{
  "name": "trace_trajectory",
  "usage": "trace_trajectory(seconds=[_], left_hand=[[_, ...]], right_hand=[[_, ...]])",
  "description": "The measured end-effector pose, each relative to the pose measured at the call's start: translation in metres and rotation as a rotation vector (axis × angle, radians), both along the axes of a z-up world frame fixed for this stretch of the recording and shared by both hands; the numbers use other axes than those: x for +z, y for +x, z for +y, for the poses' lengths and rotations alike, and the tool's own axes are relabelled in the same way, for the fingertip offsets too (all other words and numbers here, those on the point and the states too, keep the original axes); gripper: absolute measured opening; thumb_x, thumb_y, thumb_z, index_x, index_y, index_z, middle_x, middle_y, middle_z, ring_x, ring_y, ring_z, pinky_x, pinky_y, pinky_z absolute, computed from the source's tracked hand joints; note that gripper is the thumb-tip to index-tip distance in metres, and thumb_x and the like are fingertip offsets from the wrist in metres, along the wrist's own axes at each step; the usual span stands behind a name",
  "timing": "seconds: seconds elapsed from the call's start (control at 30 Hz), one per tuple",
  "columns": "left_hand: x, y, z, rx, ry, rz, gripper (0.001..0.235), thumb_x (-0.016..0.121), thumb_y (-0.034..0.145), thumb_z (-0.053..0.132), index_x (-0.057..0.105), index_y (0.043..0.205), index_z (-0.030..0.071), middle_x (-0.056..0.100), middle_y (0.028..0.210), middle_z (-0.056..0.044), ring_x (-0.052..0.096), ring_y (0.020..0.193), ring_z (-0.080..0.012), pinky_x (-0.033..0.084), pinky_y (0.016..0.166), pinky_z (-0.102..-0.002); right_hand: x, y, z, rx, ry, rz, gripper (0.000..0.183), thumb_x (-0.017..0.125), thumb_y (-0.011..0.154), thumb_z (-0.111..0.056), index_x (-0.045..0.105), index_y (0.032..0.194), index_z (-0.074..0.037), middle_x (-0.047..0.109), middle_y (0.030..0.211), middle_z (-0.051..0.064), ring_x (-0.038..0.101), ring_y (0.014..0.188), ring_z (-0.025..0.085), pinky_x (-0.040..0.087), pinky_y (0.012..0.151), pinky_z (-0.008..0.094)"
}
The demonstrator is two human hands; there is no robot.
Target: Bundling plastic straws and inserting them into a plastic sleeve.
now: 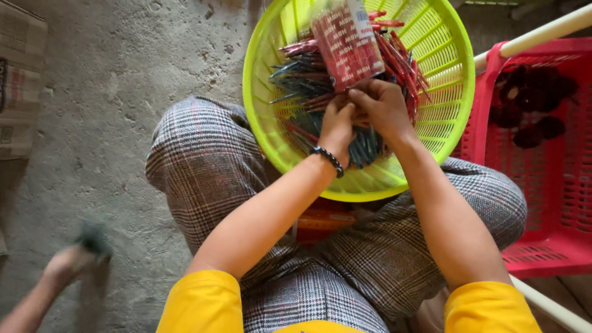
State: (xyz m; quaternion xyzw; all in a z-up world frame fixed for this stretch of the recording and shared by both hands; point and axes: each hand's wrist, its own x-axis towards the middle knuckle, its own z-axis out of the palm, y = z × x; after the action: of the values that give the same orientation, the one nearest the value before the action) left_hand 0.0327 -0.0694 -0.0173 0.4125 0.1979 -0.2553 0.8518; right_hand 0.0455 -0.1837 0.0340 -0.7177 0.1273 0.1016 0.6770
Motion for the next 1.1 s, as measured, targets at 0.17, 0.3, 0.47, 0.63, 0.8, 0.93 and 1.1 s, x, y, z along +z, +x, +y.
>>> trace_trajectory(seconds=[0.17,0.3,0.47,0.63,0.8,0.93,1.1], left_hand=[[0.016,0.001,-0.005,0.086,0.031,-0.045,0.032,0.045,0.101,0.004,0.057,0.131,0.002,0.067,0.114,-0.011,0.067,0.094,-0.0199,0.055,0.081,-0.037],[0.035,0.001,-0.005,0.062,0.028,0.026,0.033,0.046,0.102,0.008,0.053,0.134,0.007,0.066,0.114,-0.009,0.066,0.095,-0.0183,0.056,0.081,-0.037],[0.011,0.002,-0.015,0.110,-0.017,0.001,0.035,0.046,0.100,0.005,0.053,0.134,0.007,0.064,0.114,-0.006,0.065,0.094,-0.0186,0.057,0.077,-0.039],[-0.009,0.006,-0.001,-0.124,0.092,0.080,0.039,0.052,0.098,0.014,0.059,0.134,0.001,0.063,0.120,-0.014,0.058,0.107,-0.0266,0.047,0.090,-0.049],[-0.029,0.013,0.000,-0.116,0.109,0.373,0.045,0.056,0.099,0.027,0.054,0.139,0.008,0.048,0.147,-0.008,0.043,0.139,-0.0282,0.038,0.111,-0.056],[-0.008,0.013,0.007,-0.058,0.107,0.532,0.053,0.053,0.100,0.031,0.048,0.147,0.008,0.045,0.155,-0.014,0.044,0.141,-0.0376,0.042,0.110,-0.053],[0.004,-0.005,0.011,-0.128,0.228,0.580,0.062,0.051,0.103,0.034,0.035,0.158,0.011,0.033,0.164,-0.011,0.038,0.145,-0.0333,0.041,0.114,-0.049]], right_hand=[[0.025,-0.003,-0.005,0.078,-0.180,0.052,0.022,0.065,0.099,-0.008,0.072,0.118,0.000,0.075,0.097,0.004,0.069,0.079,0.008,0.058,0.067,0.026],[0.033,-0.009,-0.008,0.067,-0.113,0.062,0.020,0.060,0.103,-0.007,0.069,0.120,0.000,0.075,0.099,0.004,0.071,0.082,0.010,0.061,0.071,0.027],[0.037,-0.008,-0.008,0.054,-0.048,0.085,0.024,0.058,0.102,-0.006,0.066,0.124,-0.005,0.075,0.105,0.000,0.071,0.085,0.008,0.060,0.071,0.026],[0.066,-0.005,-0.027,0.196,-0.372,0.142,0.025,0.063,0.099,-0.007,0.071,0.122,-0.006,0.076,0.098,0.005,0.073,0.083,0.011,0.062,0.075,0.027],[0.006,-0.016,-0.063,0.301,-0.702,0.054,0.036,0.062,0.088,0.004,0.077,0.119,-0.006,0.078,0.098,0.013,0.073,0.085,0.020,0.059,0.079,0.037],[0.011,-0.018,-0.031,0.484,-0.821,0.128,0.045,0.062,0.079,0.002,0.076,0.121,-0.011,0.074,0.099,0.021,0.073,0.087,0.035,0.058,0.076,0.047],[-0.038,-0.031,-0.038,0.611,-1.199,-0.060,0.020,0.064,0.091,-0.019,0.075,0.104,-0.007,0.074,0.098,0.021,0.071,0.094,0.041,0.057,0.080,0.053]])
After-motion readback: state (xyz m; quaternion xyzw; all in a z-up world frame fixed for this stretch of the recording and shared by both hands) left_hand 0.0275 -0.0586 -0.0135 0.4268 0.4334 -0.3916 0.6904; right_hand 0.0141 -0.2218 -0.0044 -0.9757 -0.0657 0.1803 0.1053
